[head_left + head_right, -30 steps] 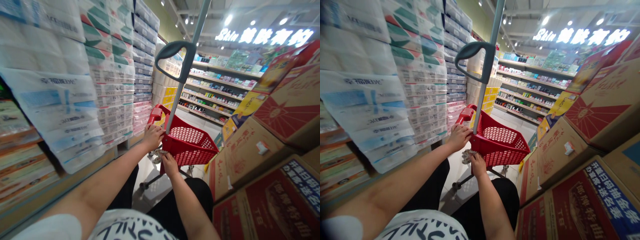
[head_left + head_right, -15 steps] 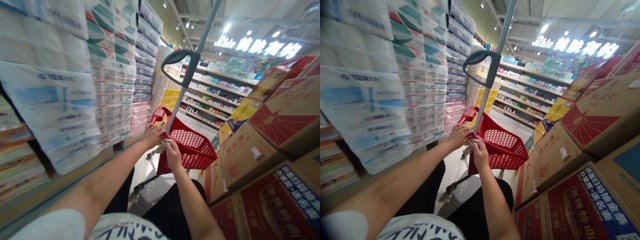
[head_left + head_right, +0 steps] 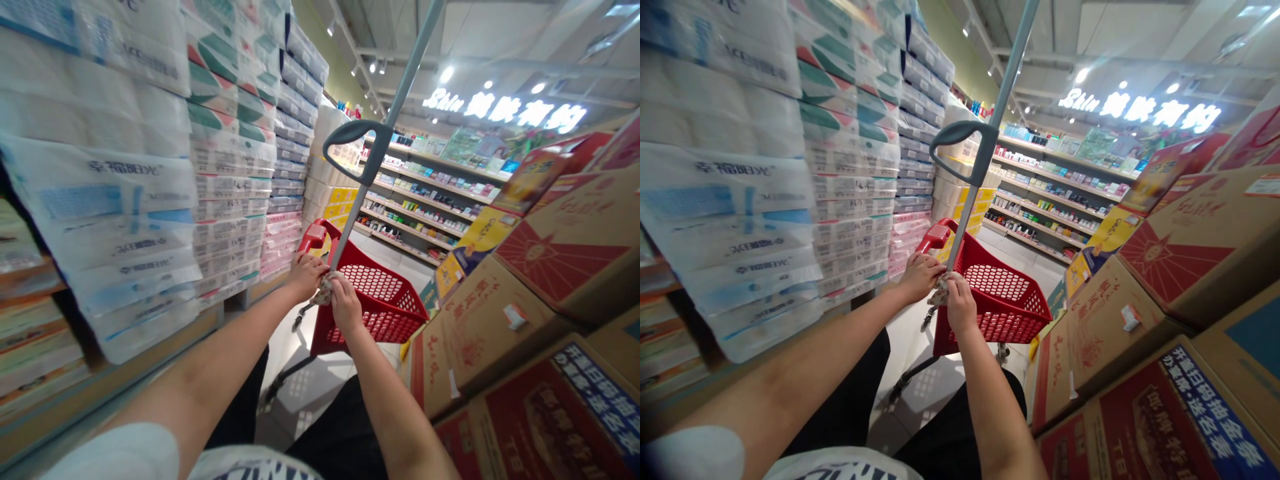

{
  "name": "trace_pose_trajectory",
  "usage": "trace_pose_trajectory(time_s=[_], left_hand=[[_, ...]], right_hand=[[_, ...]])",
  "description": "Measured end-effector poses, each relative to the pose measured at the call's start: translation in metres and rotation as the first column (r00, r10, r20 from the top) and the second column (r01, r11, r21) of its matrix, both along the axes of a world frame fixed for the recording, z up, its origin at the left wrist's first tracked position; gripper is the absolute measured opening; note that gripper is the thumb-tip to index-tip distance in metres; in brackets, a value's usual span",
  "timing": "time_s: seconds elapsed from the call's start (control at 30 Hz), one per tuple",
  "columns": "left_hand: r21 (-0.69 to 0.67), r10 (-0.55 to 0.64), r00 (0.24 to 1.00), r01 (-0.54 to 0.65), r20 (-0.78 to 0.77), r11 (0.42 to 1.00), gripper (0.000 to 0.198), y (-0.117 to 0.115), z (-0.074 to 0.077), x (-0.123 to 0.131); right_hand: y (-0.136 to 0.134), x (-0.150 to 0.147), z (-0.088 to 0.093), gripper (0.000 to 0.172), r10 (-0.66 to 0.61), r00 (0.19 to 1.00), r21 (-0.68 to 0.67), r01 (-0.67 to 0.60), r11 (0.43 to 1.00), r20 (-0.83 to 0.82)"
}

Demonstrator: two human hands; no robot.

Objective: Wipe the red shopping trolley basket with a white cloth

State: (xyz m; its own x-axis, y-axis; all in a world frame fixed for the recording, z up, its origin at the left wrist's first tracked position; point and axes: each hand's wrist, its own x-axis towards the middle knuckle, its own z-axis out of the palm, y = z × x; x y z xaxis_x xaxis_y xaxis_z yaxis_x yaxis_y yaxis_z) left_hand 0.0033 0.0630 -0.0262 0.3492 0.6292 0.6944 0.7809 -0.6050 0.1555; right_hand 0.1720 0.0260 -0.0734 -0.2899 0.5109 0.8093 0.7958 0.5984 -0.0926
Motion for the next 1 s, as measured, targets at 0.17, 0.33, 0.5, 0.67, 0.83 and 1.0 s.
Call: trace_pose_trajectory(time_s=[0.17,0.33,0.5,0.67,0.83,1.0], left_hand=[[-0.013,-0.016,0.999,0.016,0.031,1.0,0.024,0.001,0.003,-0.004],[0.002,-0.008,1.0,0.008,0.027,1.0,0.027,0.007,0.001,-0.006],[0.022,-0.012,0.999,0.011,0.038,1.0,0.026,0.006,0.0,-0.006],[0.019,-0.01,0.999,0.01,0.032,1.0,0.025,0.003,0.002,-0.008],[0.007,-0.025,0.999,0.025,0.038,1.0,0.026,-0.001,0.004,-0.01],[0.005,-0.027,0.999,0.027,0.03,1.0,0.025,-0.002,0.004,-0.012]], right_hand=[[0.005,-0.004,0.001,0.031,0.008,1.0,-0.008,-0.008,1.0,0.005],[0.005,-0.006,-0.011,0.026,-0.097,0.985,-0.048,0.104,0.993,0.144],[0.005,-0.008,-0.019,0.029,-0.13,0.975,-0.07,0.145,0.987,0.181],[0.005,-0.011,-0.012,0.031,-0.13,0.981,-0.001,0.131,0.991,0.142],[0.002,-0.011,-0.003,0.035,-0.11,0.993,-0.003,0.111,0.994,0.05],[0.003,-0.011,0.008,0.04,-0.096,0.995,-0.003,0.096,0.995,0.022]])
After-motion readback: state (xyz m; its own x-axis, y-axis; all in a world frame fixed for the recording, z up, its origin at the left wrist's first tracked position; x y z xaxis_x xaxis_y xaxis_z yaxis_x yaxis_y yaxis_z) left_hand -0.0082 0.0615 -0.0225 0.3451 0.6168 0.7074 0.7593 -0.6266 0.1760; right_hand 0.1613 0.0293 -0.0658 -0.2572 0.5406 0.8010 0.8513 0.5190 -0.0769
